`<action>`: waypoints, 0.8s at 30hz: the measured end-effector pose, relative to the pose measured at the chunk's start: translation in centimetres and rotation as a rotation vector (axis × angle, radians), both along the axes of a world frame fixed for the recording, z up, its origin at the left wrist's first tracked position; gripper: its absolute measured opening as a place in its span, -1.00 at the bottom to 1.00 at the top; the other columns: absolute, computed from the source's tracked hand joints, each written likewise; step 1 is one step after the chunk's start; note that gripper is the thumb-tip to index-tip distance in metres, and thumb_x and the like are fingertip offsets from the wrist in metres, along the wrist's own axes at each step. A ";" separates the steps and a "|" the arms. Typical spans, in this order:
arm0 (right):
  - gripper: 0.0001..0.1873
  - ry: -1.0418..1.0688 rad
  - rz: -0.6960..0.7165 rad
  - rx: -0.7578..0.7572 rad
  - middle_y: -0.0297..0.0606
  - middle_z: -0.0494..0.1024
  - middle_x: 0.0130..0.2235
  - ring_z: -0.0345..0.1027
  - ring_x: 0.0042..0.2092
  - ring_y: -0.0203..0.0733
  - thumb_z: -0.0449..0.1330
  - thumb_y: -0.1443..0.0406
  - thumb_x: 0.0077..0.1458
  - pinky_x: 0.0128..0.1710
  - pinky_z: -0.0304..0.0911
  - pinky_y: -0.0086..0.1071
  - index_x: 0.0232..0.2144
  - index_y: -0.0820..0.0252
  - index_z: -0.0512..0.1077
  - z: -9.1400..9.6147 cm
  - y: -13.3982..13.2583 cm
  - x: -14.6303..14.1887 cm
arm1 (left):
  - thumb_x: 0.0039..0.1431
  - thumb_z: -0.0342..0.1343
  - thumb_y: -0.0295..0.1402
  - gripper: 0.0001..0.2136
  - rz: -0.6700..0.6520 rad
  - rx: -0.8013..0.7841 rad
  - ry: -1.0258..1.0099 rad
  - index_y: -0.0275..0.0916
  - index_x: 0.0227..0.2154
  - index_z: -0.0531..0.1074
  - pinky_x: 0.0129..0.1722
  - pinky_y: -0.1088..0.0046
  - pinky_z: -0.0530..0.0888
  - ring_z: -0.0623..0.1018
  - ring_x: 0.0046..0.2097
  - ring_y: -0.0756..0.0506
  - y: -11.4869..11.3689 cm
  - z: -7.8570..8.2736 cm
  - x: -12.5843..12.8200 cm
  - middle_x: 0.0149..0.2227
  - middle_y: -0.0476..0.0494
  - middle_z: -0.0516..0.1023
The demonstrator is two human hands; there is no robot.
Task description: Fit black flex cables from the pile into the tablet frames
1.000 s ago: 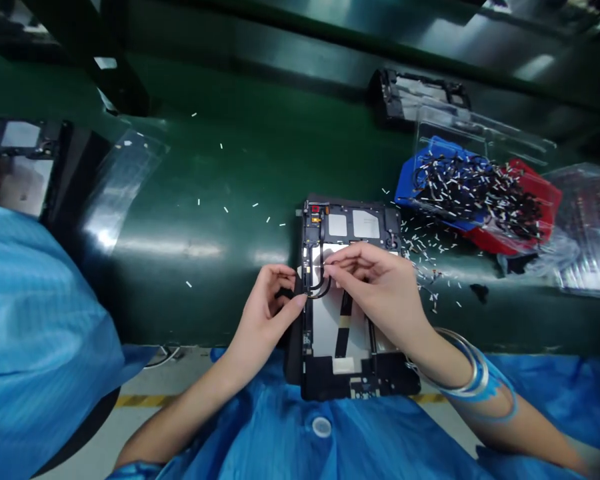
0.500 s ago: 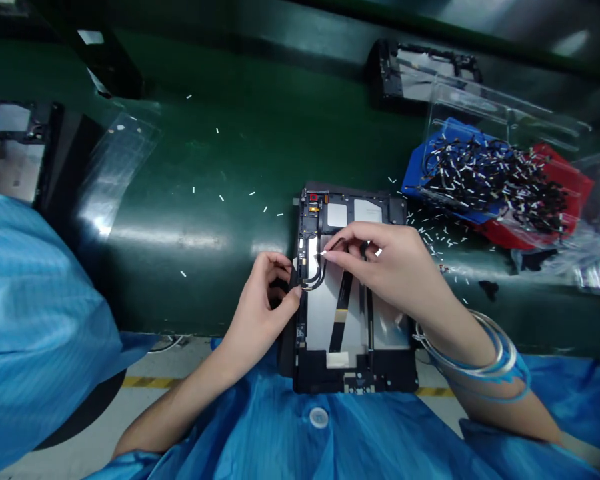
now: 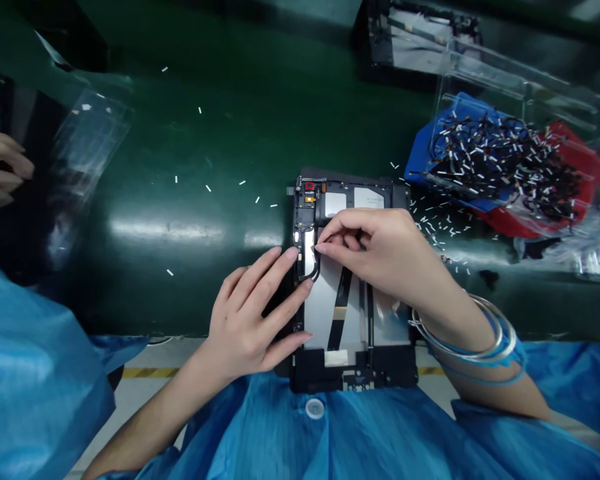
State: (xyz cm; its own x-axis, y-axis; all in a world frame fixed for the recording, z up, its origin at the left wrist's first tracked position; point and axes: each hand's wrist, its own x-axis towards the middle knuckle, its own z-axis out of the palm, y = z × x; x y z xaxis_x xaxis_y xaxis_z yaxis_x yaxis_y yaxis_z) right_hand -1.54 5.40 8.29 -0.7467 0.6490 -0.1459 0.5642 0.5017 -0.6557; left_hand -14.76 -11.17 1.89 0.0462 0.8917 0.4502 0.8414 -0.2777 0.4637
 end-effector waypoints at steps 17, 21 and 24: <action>-0.72 -0.078 0.193 0.663 -0.21 0.50 -0.39 0.31 -0.36 -0.22 0.04 0.34 0.23 -0.45 0.13 -0.35 -0.07 0.12 0.47 -0.3 -3.1 3.6 | 0.19 0.07 -0.12 -0.55 -0.185 -0.048 0.078 -0.12 0.12 0.35 0.17 0.19 0.20 0.27 0.27 -0.29 1.0 0.2 -1.0 0.22 -0.18 0.34; -0.64 -0.100 0.378 0.728 -0.23 0.46 -0.40 0.27 -0.35 -0.24 0.00 0.44 0.22 -0.49 0.11 -0.38 0.01 0.20 0.43 -1.3 -3.2 4.4 | 0.19 0.07 -0.11 -0.56 -0.150 -0.053 0.052 -0.10 0.10 0.37 0.16 0.13 0.24 0.27 0.27 -0.31 0.8 -0.1 -1.0 0.21 -0.20 0.35; -0.63 -0.126 0.344 0.791 -0.24 0.43 -0.45 0.25 -0.38 -0.25 -0.01 0.47 0.21 -0.54 0.01 -0.37 0.00 0.25 0.44 -1.7 -2.4 3.6 | 0.21 0.05 -0.11 -0.59 -0.140 -0.071 0.047 -0.10 0.08 0.39 0.15 0.11 0.24 0.28 0.26 -0.32 0.8 0.0 -1.0 0.20 -0.21 0.36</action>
